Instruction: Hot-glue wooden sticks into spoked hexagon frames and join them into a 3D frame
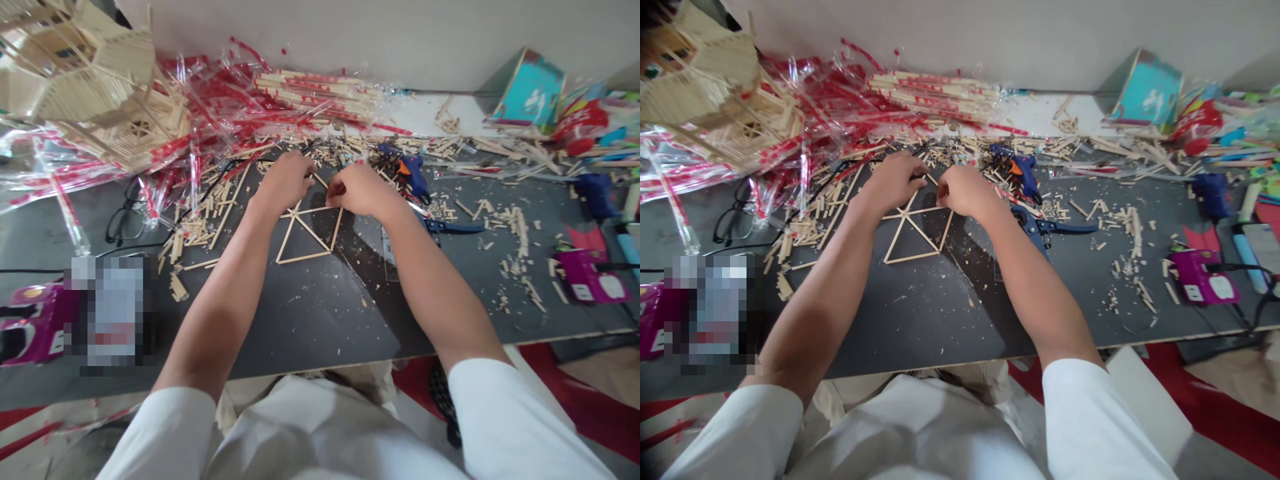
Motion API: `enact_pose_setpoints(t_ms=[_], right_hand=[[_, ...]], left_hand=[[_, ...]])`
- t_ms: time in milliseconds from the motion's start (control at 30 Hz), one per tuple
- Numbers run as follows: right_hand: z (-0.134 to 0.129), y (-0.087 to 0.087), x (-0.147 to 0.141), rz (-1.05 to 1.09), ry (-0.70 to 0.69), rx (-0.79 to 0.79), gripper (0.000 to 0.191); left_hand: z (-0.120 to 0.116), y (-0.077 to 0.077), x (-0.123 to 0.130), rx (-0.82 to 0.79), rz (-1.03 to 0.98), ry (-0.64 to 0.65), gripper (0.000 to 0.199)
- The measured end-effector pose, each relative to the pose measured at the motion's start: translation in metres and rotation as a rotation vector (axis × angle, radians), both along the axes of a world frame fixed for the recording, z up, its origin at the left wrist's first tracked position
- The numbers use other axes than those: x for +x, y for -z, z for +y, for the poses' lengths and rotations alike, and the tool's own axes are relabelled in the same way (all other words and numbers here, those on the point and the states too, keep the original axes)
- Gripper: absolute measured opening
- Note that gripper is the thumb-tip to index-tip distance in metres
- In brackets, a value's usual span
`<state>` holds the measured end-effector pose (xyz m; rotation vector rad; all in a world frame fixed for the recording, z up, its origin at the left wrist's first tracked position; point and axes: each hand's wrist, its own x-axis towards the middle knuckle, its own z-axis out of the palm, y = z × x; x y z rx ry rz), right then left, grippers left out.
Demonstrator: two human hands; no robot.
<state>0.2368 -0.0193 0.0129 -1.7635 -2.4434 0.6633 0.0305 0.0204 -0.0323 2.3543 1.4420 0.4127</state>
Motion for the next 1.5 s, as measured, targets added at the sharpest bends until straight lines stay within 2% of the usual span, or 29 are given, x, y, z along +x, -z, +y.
enact_pose_setpoints(t_ms=[167,633,1100,1300,1500], right_hand=[[0.002,0.006,0.000,-0.021,0.003,0.010,0.010],[0.000,-0.001,-0.003,-0.046,0.003,-0.024,0.012],[0.001,-0.001,-0.004,-0.066,0.010,-0.033,0.015],[0.001,0.000,-0.004,-0.061,0.012,-0.025,0.015],[0.002,-0.002,-0.004,-0.063,0.015,-0.039,0.012]], left_hand=[[0.001,0.003,-0.001,0.008,-0.016,-0.002,0.037],[0.002,0.004,-0.003,0.011,-0.026,-0.006,0.033],[0.013,0.017,-0.008,0.047,-0.062,-0.002,0.036],[0.011,0.013,-0.006,0.042,-0.028,0.008,0.034],[0.007,0.009,-0.007,0.052,-0.037,0.036,0.041]])
